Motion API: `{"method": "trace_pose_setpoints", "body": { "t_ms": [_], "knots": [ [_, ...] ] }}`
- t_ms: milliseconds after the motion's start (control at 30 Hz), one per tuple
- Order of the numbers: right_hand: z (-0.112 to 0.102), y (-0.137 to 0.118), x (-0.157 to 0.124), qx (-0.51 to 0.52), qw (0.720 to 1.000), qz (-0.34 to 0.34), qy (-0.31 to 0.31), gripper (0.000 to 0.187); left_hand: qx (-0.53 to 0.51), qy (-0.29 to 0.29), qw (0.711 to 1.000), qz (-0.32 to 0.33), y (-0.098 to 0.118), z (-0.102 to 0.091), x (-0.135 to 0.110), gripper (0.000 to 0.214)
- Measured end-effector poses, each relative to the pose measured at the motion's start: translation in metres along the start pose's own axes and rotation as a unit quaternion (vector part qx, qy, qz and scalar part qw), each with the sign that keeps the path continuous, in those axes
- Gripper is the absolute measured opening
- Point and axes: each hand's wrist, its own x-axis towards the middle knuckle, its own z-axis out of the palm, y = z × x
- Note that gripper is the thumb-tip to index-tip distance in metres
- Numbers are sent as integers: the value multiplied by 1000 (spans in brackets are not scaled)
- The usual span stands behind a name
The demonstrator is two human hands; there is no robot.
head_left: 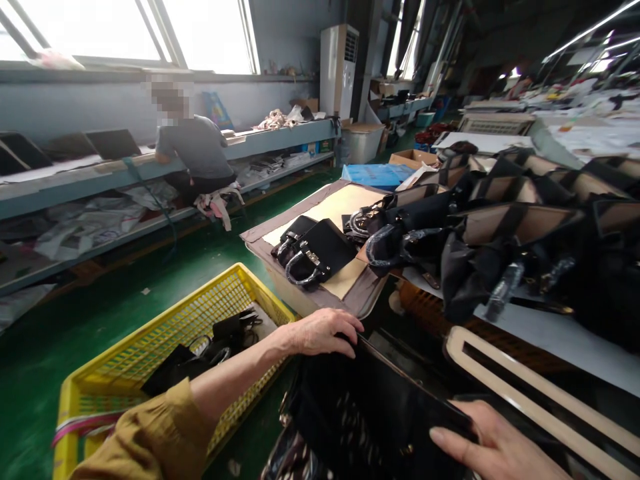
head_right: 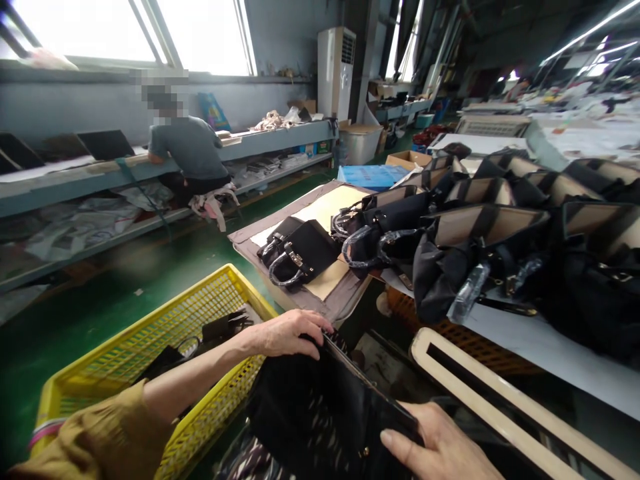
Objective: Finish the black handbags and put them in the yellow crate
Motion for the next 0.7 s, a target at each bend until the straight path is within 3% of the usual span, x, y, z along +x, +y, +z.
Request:
{"method": "trace_pose_setpoints", "body": {
  "t_ms": [133, 400, 533, 700],
  "knots": [
    [-5, -13, -3, 7, 1000, 4, 1, 31, -20, 12, 998, -64, -1, 5, 2, 19],
    [-15, -31, 14, 114, 980, -82, -143, 33, 0, 5, 985, -174, 33, -21, 1, 19],
    [-9, -23, 28, 145, 973, -78, -164, 32, 18, 42, 979, -199, 25, -8, -3, 24],
    [-5, -15, 30, 136, 976, -65, -160, 28, -41, 117, 982, -142, 9, 12, -7, 18]
  ]
}}
